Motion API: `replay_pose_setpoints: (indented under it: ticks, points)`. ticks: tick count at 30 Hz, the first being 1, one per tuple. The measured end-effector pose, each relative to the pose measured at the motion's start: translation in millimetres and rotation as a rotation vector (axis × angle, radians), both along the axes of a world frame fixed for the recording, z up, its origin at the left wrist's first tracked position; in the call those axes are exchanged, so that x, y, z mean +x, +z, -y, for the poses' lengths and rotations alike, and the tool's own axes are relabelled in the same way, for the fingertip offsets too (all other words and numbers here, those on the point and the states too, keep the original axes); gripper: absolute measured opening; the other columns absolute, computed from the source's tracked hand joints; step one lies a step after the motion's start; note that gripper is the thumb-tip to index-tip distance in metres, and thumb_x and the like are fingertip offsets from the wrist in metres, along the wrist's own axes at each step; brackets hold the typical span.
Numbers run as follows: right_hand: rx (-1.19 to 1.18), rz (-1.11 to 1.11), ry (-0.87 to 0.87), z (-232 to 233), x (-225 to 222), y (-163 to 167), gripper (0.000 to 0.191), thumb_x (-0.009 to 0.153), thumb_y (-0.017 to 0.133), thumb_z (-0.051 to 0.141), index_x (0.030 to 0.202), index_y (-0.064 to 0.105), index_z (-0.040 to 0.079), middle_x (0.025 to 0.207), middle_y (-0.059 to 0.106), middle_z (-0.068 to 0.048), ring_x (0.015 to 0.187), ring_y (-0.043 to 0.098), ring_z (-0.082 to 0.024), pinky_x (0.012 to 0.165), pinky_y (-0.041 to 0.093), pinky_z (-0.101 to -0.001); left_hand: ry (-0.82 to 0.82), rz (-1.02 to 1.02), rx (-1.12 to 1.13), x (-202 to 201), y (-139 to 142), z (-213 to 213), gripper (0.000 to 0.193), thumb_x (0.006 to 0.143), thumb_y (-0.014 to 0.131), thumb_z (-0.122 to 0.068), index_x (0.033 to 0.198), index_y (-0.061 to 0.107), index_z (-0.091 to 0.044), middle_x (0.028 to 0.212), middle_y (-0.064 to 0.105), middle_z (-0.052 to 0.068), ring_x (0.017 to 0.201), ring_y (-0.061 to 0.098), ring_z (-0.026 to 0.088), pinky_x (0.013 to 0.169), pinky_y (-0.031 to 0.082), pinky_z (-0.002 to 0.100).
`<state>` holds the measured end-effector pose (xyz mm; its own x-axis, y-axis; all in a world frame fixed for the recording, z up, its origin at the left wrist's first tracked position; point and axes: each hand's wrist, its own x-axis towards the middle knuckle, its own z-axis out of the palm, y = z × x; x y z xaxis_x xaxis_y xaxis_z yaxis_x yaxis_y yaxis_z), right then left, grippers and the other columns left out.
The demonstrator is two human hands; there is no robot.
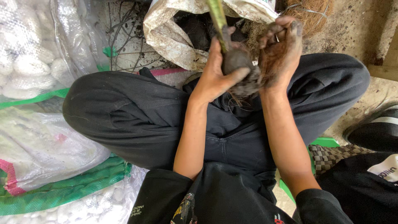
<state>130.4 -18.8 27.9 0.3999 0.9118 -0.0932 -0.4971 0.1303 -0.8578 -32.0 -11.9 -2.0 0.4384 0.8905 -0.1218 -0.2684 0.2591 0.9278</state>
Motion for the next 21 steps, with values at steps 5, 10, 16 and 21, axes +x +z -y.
replay_pose_setpoints:
  ticks: [5, 10, 16, 21]
  points:
    - [0.126, 0.676, 0.199, 0.4, -25.5, 23.1, 0.06, 0.107, 0.04, 0.06, 0.115, 0.057, 0.004, 0.11, 0.057, -0.007, 0.105, 0.056, -0.019, 0.099, 0.044, -0.0344, 0.137, 0.17, -0.184, -16.2, 3.6, -1.3, 0.093, 0.086, 0.083, -0.014, 0.162, 0.029, -0.01, 0.141, 0.054, 0.013, 0.131, 0.06, 0.028, 0.115, 0.056, 0.048]
    - [0.243, 1.036, 0.081, 9.5, -56.7, 17.7, 0.042, 0.109, 0.053, 0.042, 0.112, 0.06, 0.0, 0.125, 0.05, -0.014, 0.118, 0.052, -0.024, 0.105, 0.046, -0.0353, 0.24, 0.176, -0.152, -8.6, 8.4, 1.6, 0.082, 0.092, 0.076, -0.005, 0.16, 0.03, -0.005, 0.139, 0.054, 0.011, 0.126, 0.059, 0.021, 0.111, 0.054, 0.038]
    - [0.079, 0.8, -0.142, 12.4, -61.3, 0.5, 0.029, 0.111, 0.046, 0.024, 0.108, 0.061, -0.001, 0.114, 0.05, -0.012, 0.111, 0.051, -0.025, 0.101, 0.044, -0.0353, 0.489, 0.098, -0.296, 23.6, 13.2, 8.3, 0.071, 0.093, 0.072, -0.01, 0.15, 0.033, 0.001, 0.121, 0.058, 0.014, 0.107, 0.065, 0.021, 0.093, 0.06, 0.036]
    - [0.058, 0.9, -0.29, 23.4, -73.4, 4.0, 0.041, 0.112, 0.038, 0.035, 0.105, 0.057, 0.0, 0.119, 0.049, -0.014, 0.121, 0.047, -0.024, 0.111, 0.038, -0.0365, 0.682, -0.088, -0.119, 30.2, 9.1, 8.5, 0.075, 0.092, 0.075, -0.016, 0.151, 0.03, -0.003, 0.138, 0.047, 0.018, 0.13, 0.055, 0.026, 0.106, 0.057, 0.043]
